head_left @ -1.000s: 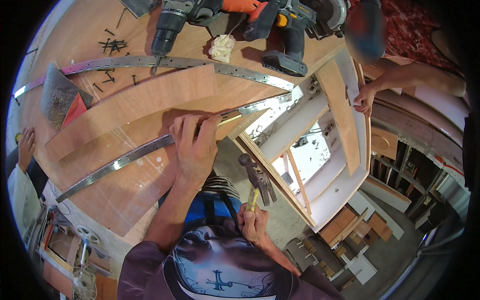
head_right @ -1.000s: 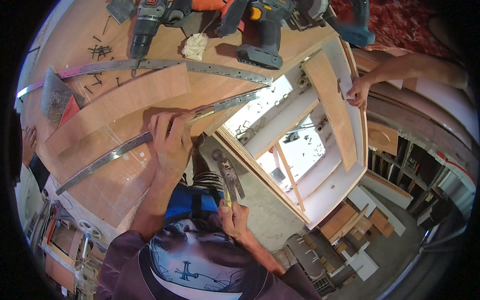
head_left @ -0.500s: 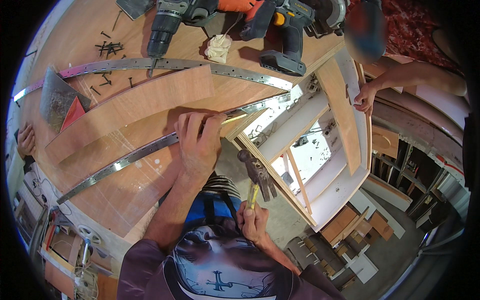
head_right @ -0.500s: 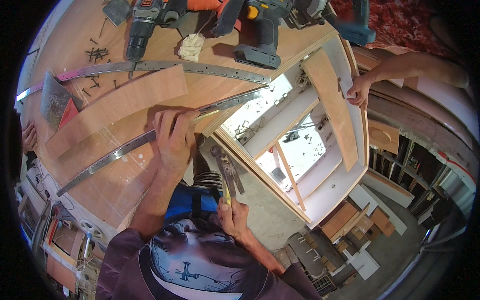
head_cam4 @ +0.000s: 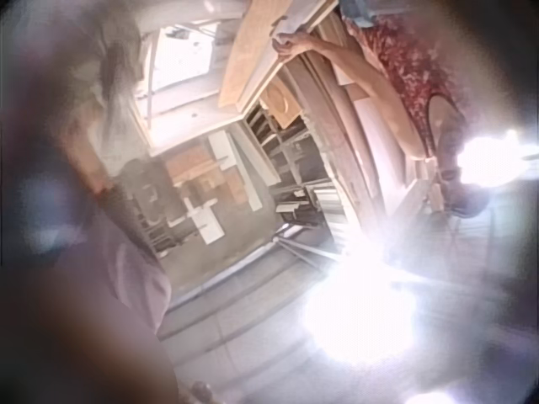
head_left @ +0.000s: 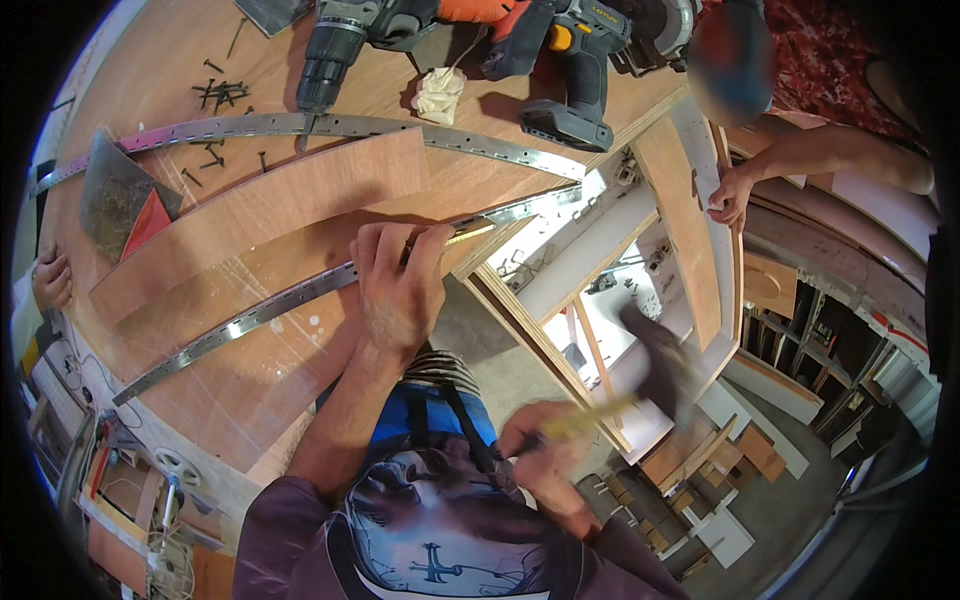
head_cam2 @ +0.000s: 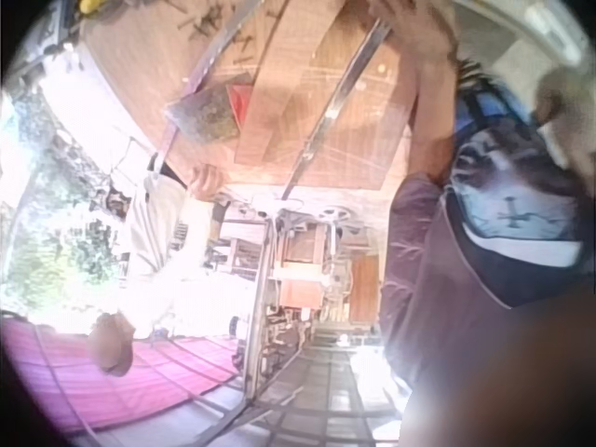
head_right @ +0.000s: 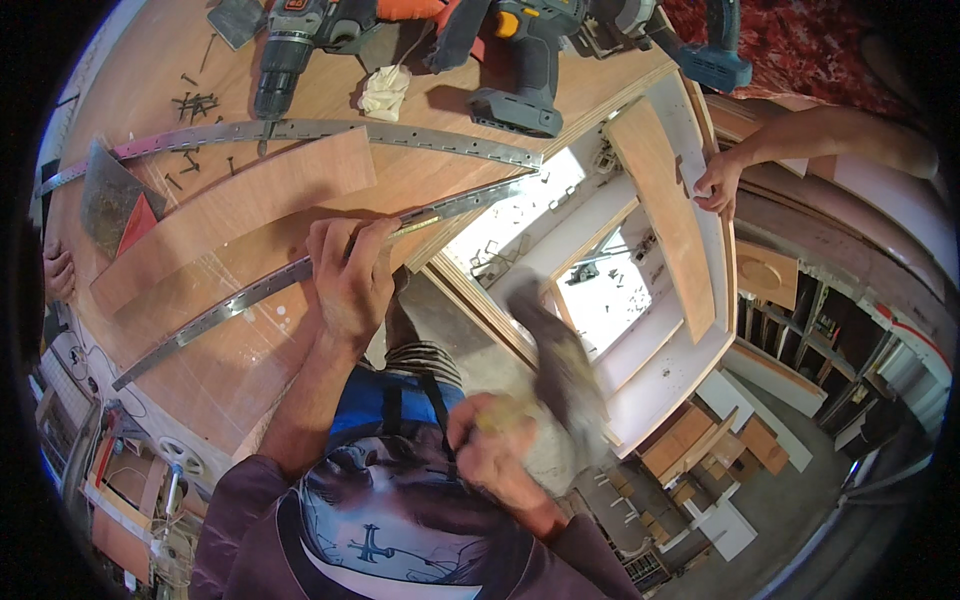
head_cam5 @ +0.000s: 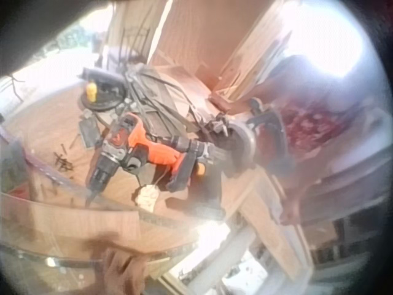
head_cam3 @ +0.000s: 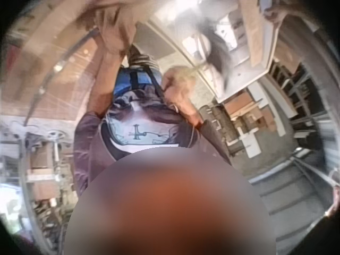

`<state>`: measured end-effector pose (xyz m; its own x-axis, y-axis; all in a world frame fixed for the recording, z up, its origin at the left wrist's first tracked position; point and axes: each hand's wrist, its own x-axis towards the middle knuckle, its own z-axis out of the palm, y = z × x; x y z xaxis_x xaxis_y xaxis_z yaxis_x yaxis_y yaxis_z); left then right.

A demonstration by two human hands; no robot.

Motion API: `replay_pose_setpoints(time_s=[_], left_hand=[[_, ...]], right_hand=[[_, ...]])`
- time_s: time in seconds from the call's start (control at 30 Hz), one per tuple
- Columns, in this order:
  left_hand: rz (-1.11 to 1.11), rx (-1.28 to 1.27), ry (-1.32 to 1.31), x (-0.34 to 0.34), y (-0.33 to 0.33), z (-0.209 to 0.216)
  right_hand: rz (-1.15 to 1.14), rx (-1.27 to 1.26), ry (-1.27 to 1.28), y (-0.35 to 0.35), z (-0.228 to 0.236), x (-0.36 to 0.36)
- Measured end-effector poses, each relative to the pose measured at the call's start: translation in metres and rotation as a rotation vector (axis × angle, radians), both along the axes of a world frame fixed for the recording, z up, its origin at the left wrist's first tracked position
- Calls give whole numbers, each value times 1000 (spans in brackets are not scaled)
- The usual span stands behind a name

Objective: The person hammers nails into a metal strip attached to a wooden frame using a hammer. They repeatedly position the strip, tap nails, and adjust the frame while another person assists by holding the frame steady.

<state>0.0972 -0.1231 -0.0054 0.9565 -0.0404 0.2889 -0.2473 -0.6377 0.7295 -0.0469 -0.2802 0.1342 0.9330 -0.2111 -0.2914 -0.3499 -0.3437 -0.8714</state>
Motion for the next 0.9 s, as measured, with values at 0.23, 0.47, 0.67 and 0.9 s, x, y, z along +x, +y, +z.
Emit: replay_pose_setpoints(time_s=[0.23,0.47,0.67,0.9], left_hand=[[19,31,-44,2,-1,-4],[1,24,-2,-4,13,1],[71,4,-23,-9,33,7],[68,15,-22,-9,27,4]], right_hand=[[211,-310,-124,0,-53,22],[-111,111,116,6,-77,-96],[66,23,214,-1,-88,-114],[88,37,204,9,-86,-92]])
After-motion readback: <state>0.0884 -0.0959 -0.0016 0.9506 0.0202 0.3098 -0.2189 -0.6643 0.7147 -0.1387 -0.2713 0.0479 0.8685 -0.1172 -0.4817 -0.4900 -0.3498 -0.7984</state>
